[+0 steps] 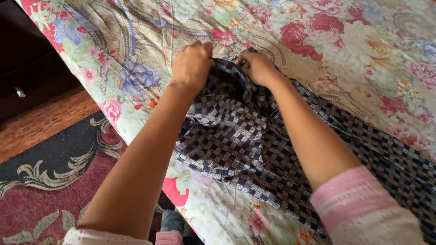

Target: The person folds a checkered shirt on a bed. They button the collar, smooth the fabric, fold the sleeves inward, fold the shirt in half lengthwise, then fold it into thirds and place it on a nearby stack of folded clothes.

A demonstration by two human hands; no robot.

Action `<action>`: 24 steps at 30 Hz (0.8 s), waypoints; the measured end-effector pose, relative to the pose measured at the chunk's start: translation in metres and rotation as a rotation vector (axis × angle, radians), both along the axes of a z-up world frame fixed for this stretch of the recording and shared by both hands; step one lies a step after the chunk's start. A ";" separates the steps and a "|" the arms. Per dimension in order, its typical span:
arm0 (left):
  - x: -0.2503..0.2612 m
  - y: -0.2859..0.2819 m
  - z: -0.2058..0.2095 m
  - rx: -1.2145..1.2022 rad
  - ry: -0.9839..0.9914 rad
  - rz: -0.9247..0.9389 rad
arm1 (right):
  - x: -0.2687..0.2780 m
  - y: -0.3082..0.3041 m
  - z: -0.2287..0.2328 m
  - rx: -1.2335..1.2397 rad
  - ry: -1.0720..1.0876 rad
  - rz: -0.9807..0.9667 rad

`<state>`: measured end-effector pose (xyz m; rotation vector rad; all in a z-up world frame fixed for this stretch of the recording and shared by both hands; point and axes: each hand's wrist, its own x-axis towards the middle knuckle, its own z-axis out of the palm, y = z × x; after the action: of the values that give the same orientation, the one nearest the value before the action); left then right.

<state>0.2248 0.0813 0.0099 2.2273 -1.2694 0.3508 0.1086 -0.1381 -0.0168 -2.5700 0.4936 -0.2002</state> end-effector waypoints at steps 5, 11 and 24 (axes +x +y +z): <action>0.000 -0.012 0.007 0.115 0.046 0.016 | -0.017 0.024 0.025 0.011 -0.115 0.041; 0.007 0.004 0.026 -0.024 0.042 -0.021 | -0.012 0.048 0.034 -0.231 -0.159 0.105; -0.115 0.137 -0.020 -0.356 0.229 0.389 | -0.020 0.155 0.061 -0.011 -0.233 0.560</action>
<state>0.1103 0.2183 -0.0100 2.1185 -0.5965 0.4150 0.0882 0.0173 0.0447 -2.5378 -0.3141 -0.2941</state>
